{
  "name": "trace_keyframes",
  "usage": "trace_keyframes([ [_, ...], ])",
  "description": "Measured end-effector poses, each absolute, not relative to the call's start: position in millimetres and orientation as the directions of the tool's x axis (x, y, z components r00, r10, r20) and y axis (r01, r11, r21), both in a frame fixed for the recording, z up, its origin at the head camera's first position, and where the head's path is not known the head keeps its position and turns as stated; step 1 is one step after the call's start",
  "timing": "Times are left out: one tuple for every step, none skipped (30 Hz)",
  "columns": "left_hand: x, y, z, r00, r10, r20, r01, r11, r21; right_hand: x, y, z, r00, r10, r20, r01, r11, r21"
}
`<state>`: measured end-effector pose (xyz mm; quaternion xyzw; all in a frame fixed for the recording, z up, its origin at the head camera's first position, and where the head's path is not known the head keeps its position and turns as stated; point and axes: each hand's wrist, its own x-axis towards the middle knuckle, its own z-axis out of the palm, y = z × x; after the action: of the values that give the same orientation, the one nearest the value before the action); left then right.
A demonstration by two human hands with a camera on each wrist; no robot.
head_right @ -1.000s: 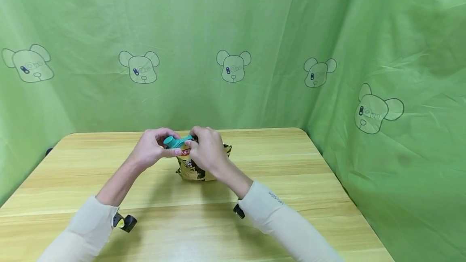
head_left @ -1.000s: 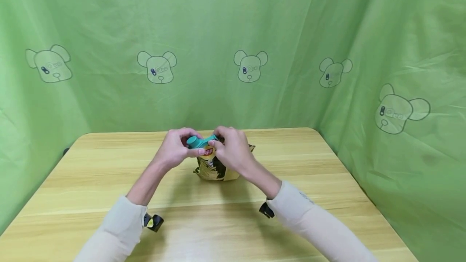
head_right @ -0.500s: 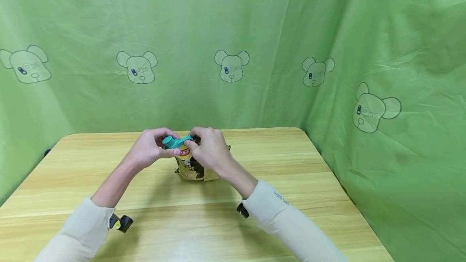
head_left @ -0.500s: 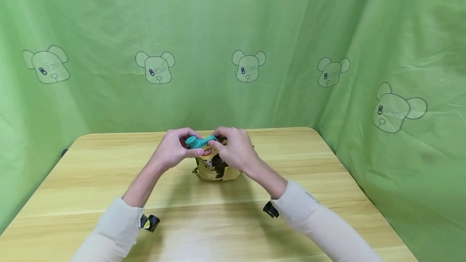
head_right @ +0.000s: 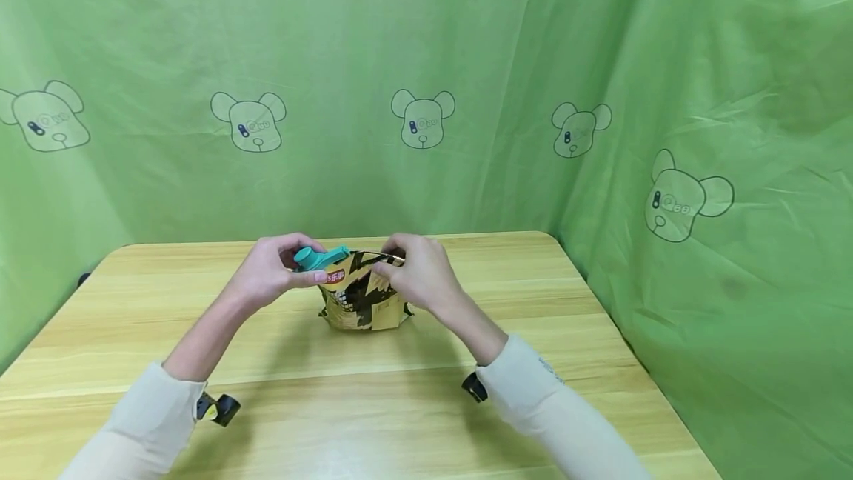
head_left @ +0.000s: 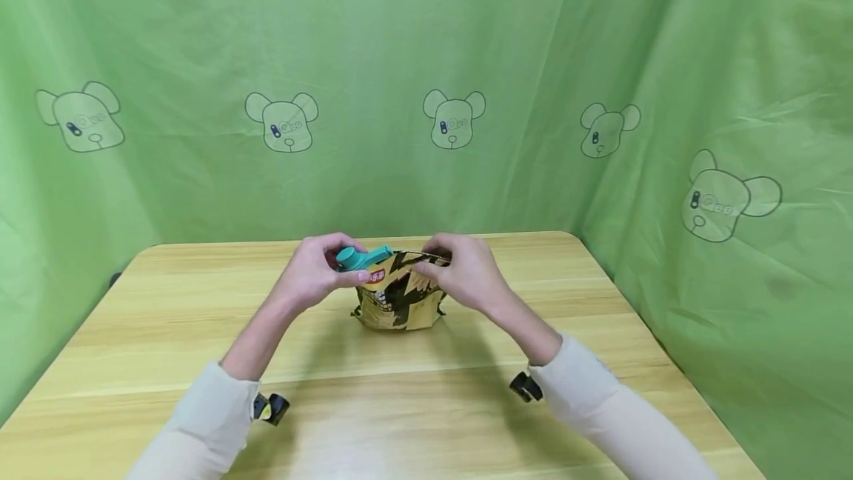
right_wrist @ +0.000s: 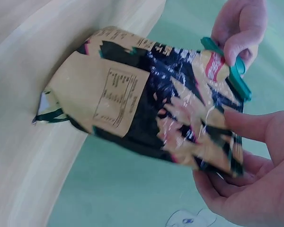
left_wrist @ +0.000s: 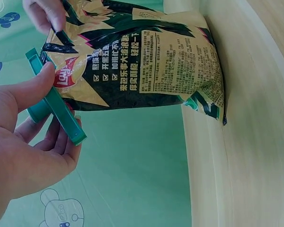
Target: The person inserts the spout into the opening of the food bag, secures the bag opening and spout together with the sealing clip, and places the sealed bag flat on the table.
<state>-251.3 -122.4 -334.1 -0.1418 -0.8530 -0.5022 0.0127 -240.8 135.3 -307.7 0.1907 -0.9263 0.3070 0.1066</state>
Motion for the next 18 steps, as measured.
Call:
trace_keyframes([
  [-251,-123,-334,-0.96,0.229,0.159,0.25,0.458,0.853,-240,140,-308,-0.908,-0.287,0.306,-0.413,0.737,-0.535],
  [-251,-123,-334,-0.961,0.23,0.153,0.246,0.462,0.852,-240,144,-308,-0.911,-0.287,0.296,-0.408,0.737,-0.539],
  [-250,-123,-334,-0.962,0.229,0.147,0.241,0.467,0.851,-240,148,-308,-0.916,-0.287,0.281,-0.398,0.734,-0.551],
  [-250,-124,-334,-0.963,0.229,0.142,0.238,0.474,0.848,-239,152,-309,-0.92,-0.286,0.267,-0.39,0.729,-0.562],
  [-250,-124,-334,-0.964,0.228,0.139,0.235,0.482,0.844,-239,156,-310,-0.924,-0.285,0.254,-0.382,0.726,-0.572],
  [-250,-125,-334,-0.965,0.227,0.135,0.232,0.488,0.842,-239,159,-312,-0.926,-0.286,0.245,-0.376,0.722,-0.58],
  [-250,-125,-335,-0.965,0.228,0.132,0.231,0.491,0.84,-240,163,-314,-0.931,-0.283,0.232,-0.366,0.718,-0.592],
  [-250,-126,-336,-0.965,0.23,0.131,0.231,0.491,0.84,-240,165,-316,-0.936,-0.278,0.217,-0.352,0.714,-0.605],
  [-250,-127,-338,-0.964,0.231,0.13,0.23,0.491,0.84,-241,168,-318,-0.94,-0.272,0.207,-0.341,0.708,-0.619],
  [-250,-128,-340,-0.964,0.232,0.13,0.231,0.491,0.84,-241,170,-321,-0.943,-0.266,0.2,-0.332,0.702,-0.63],
  [-250,-128,-342,-0.965,0.231,0.127,0.228,0.487,0.843,-242,172,-324,-0.947,-0.26,0.189,-0.32,0.696,-0.643],
  [-250,-129,-345,-0.965,0.228,0.127,0.225,0.483,0.846,-243,173,-327,-0.95,-0.257,0.179,-0.31,0.69,-0.654],
  [-251,-130,-347,-0.966,0.226,0.124,0.221,0.48,0.849,-243,174,-329,-0.953,-0.254,0.167,-0.299,0.68,-0.669],
  [-251,-131,-351,-0.968,0.221,0.117,0.212,0.473,0.855,-244,175,-332,-0.955,-0.252,0.158,-0.29,0.67,-0.683],
  [-252,-131,-354,-0.97,0.216,0.112,0.204,0.467,0.86,-245,176,-335,-0.957,-0.251,0.149,-0.281,0.661,-0.696],
  [-252,-132,-358,-0.972,0.209,0.106,0.193,0.457,0.868,-246,177,-338,-0.959,-0.249,0.138,-0.271,0.65,-0.71],
  [-253,-132,-361,-0.974,0.202,0.102,0.184,0.446,0.876,-247,177,-341,-0.959,-0.251,0.13,-0.265,0.638,-0.723],
  [-253,-132,-365,-0.976,0.194,0.096,0.174,0.438,0.882,-248,177,-344,-0.961,-0.248,0.121,-0.254,0.626,-0.737],
])
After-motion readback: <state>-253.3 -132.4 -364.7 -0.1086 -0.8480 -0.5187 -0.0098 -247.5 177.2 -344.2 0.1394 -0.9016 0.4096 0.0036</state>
